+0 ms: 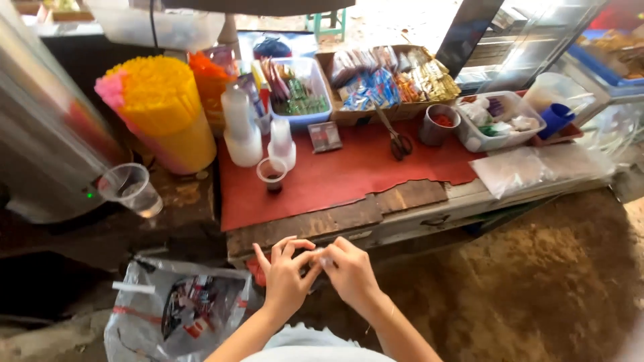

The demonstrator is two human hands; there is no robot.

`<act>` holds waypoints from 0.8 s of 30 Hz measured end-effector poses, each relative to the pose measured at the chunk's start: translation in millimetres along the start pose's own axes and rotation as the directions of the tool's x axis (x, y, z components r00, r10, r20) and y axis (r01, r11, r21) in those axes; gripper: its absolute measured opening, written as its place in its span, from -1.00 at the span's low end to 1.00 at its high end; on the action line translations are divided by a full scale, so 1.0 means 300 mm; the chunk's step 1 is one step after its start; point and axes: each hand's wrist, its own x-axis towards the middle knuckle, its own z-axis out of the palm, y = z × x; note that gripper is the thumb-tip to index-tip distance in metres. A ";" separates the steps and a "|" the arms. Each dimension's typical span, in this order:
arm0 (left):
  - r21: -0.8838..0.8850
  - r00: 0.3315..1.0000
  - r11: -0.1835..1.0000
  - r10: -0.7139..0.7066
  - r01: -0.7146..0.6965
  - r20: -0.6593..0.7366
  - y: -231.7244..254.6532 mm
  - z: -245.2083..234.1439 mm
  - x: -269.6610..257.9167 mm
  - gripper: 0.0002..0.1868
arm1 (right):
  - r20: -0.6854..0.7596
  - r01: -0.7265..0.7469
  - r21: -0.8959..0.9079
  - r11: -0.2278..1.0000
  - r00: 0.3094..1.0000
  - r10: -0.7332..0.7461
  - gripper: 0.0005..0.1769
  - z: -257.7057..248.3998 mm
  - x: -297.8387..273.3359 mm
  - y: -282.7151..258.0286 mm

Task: Serving and bagging fried snacks for a customer at an outdoor food stall.

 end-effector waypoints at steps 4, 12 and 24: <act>-0.049 0.994 0.993 -0.112 0.111 -0.016 -0.065 -0.002 -0.033 -0.65 | -0.077 0.006 0.011 1.000 0.997 -0.005 -0.92 0.018 0.181 0.108; -0.508 0.921 0.770 -0.353 0.385 0.163 -0.216 -0.114 -0.162 -0.46 | -0.194 -0.341 0.089 0.936 0.916 0.352 -0.84 0.177 0.479 0.480; -0.579 0.806 0.609 -0.571 0.542 0.153 -0.520 -0.079 -0.465 -0.63 | -0.290 -0.384 -0.165 0.909 0.899 0.327 -0.48 0.323 0.922 1.077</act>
